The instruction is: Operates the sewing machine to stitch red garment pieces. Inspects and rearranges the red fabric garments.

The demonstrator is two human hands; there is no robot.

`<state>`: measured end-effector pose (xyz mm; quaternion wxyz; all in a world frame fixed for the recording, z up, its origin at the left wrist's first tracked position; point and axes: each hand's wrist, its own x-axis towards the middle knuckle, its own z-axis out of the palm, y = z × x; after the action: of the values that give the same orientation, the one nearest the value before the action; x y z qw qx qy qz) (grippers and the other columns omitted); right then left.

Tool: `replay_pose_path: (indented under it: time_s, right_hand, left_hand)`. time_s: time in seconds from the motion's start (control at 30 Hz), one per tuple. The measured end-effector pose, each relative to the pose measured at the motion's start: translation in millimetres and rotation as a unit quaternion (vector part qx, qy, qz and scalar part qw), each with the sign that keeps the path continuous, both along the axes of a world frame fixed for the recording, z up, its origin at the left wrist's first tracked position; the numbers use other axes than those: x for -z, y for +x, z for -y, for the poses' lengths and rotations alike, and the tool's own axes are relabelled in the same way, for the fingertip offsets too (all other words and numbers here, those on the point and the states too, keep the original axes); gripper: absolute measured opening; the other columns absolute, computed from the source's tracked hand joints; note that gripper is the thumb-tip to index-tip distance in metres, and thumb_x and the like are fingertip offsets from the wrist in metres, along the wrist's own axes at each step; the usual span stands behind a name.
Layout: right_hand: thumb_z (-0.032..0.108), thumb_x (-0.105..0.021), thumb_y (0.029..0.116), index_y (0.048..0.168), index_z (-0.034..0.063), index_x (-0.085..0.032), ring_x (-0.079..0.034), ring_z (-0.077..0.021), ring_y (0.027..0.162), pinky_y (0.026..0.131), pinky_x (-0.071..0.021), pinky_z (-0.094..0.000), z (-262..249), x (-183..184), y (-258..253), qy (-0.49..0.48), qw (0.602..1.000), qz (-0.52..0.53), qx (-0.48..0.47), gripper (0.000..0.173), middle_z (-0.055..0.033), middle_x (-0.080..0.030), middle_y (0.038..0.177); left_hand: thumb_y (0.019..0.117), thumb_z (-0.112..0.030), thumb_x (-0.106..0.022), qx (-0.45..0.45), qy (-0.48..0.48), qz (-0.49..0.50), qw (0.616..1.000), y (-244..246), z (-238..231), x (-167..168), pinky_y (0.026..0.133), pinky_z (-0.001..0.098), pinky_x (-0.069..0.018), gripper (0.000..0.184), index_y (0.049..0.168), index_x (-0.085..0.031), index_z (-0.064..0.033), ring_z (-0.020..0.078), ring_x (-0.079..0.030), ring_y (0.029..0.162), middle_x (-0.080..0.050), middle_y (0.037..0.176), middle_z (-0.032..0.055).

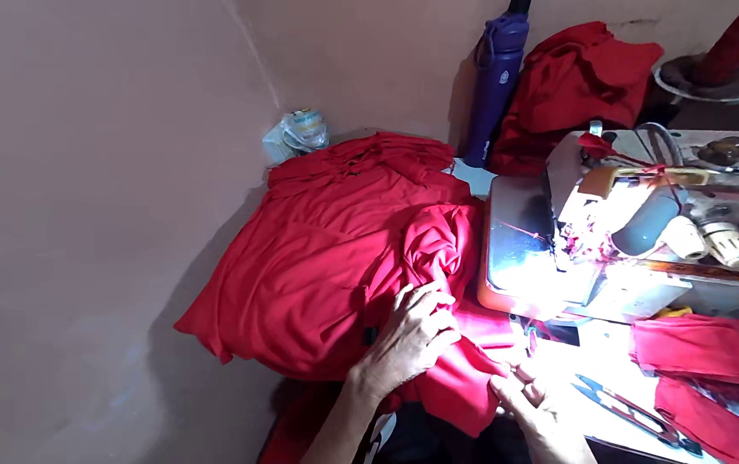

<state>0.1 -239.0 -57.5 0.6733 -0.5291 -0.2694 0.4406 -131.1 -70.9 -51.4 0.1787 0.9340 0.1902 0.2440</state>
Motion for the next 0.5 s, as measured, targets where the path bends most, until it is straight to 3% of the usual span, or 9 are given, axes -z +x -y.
replay_pose_path:
  time_s: [0.13,0.23,0.3,0.4,0.5]
  right_hand:
    - [-0.001,-0.054,0.0963,0.103,0.0081,-0.066,-0.069,-0.0003,0.071,0.066,-0.0582,-0.0178,-4,-1,10,0.028,1.0,-0.008,0.006,0.016,0.0076,-0.073,0.081]
    - [0.001,-0.059,0.0934,0.095,0.0107,-0.068,-0.066,0.001,0.067,0.063,-0.0556,-0.0157,-10,-4,18,0.043,0.998,0.0,0.039,0.013,0.0078,-0.07,0.077]
    - [0.001,-0.065,0.0882,0.091,0.0133,-0.067,-0.065,0.002,0.063,0.059,-0.0551,-0.0145,-12,-6,25,0.071,0.994,0.029,0.071,0.013,0.009,-0.069,0.074]
    - [-0.005,-0.069,0.0803,0.09,0.0111,-0.066,-0.065,0.0005,0.06,0.056,-0.055,-0.0153,-16,-4,35,0.114,0.982,0.05,0.141,0.019,0.0075,-0.07,0.073]
    - [-0.01,-0.065,0.0808,0.086,0.0084,-0.063,-0.063,-0.0017,0.058,0.056,-0.0561,-0.0169,-25,-2,46,0.107,0.978,0.012,0.181,0.019,0.0052,-0.066,0.071]
  left_hand:
    - [0.0975,-0.025,-0.061,0.016,-0.022,0.074,0.997,-5,-2,-17,0.109,0.0467,-0.0414,0.024,0.093,-0.075,-0.0066,0.0175,-0.07,0.105,-0.076,0.099,0.0057]
    - [0.0962,-0.023,-0.063,0.034,-0.015,0.116,0.993,3,-9,-34,0.095,0.0341,-0.0417,0.02,0.089,-0.074,-0.0091,0.0087,-0.065,0.089,-0.073,0.086,0.0012]
    - [0.0935,-0.021,-0.066,0.039,0.002,0.137,0.99,15,-16,-45,0.09,0.0332,-0.0429,0.015,0.089,-0.075,-0.0099,0.0068,-0.065,0.086,-0.073,0.085,-0.0002]
    - [0.0893,-0.018,-0.07,0.042,0.023,0.145,0.988,43,-27,-61,0.081,0.0385,-0.0428,0.01,0.087,-0.077,-0.0107,0.0113,-0.062,0.08,-0.068,0.08,-0.0001]
    - [0.0881,-0.016,-0.072,0.063,0.03,0.105,0.992,80,-33,-69,0.079,0.041,-0.0467,0.007,0.088,-0.077,-0.0108,0.0151,-0.063,0.08,-0.066,0.081,0.0008]
